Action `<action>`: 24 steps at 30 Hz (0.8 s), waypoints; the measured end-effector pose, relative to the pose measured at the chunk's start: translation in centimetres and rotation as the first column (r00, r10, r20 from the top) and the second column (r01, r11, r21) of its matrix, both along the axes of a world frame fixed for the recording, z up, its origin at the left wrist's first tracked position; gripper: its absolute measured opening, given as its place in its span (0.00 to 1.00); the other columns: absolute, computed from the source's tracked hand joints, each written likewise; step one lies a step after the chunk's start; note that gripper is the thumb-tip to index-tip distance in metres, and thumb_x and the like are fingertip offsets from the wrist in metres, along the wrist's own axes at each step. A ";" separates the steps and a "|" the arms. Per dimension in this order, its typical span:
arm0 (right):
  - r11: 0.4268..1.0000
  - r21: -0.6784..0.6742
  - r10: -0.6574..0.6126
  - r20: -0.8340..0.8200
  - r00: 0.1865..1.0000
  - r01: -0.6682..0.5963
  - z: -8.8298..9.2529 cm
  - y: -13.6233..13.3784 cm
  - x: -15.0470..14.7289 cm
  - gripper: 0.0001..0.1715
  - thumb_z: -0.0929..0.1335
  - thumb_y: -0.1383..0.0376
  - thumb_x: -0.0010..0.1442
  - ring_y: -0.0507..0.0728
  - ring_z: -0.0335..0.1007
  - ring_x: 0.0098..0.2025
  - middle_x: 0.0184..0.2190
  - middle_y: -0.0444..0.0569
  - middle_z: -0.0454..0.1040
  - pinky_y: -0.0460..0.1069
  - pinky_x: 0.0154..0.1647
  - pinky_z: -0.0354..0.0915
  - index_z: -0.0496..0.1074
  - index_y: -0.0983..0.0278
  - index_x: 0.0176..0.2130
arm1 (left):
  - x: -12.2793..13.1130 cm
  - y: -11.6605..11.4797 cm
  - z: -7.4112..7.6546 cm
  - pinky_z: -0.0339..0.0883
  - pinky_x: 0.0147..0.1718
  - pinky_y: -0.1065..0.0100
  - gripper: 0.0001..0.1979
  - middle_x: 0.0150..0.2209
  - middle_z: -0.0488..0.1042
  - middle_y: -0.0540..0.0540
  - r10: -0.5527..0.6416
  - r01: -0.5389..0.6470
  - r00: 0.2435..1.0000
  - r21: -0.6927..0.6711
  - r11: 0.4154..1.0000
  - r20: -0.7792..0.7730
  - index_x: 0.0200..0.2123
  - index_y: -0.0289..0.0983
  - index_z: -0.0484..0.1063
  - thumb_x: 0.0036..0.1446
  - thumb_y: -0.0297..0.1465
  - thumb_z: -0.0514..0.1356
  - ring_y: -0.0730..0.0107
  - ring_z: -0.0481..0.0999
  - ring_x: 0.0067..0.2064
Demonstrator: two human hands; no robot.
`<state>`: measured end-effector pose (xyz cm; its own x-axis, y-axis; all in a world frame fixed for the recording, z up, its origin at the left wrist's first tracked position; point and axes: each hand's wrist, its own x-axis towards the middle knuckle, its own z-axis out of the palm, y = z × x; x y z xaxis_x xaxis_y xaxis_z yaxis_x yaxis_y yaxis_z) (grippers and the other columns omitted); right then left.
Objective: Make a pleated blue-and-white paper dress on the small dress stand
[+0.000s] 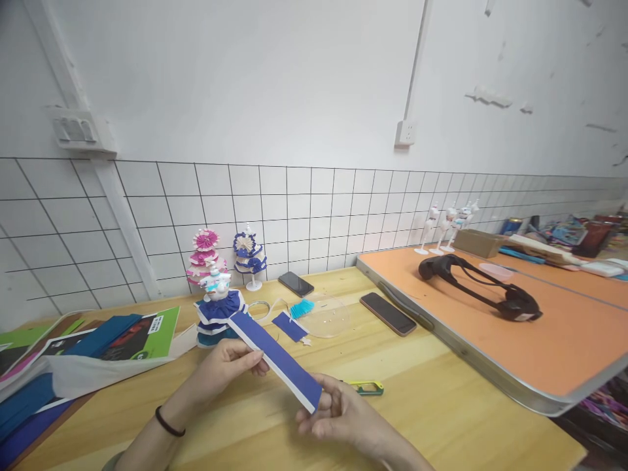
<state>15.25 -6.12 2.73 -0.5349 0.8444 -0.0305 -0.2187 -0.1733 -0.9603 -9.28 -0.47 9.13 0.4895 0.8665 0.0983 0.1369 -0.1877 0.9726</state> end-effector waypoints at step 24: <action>0.900 0.204 -0.430 0.268 0.862 0.385 0.5 -0.1 1.9 0.33 0.66 0.68 0.45 0.58 0.68 0.39 0.40 0.51 0.72 0.50 0.37 0.60 0.63 0.64 0.53 | 0.0 0.4 -1.0 0.70 0.34 0.66 0.18 0.33 0.78 0.43 0.069 -0.047 0.987 -0.146 0.988 0.146 0.38 0.31 0.76 0.46 0.38 0.66 0.65 0.75 0.34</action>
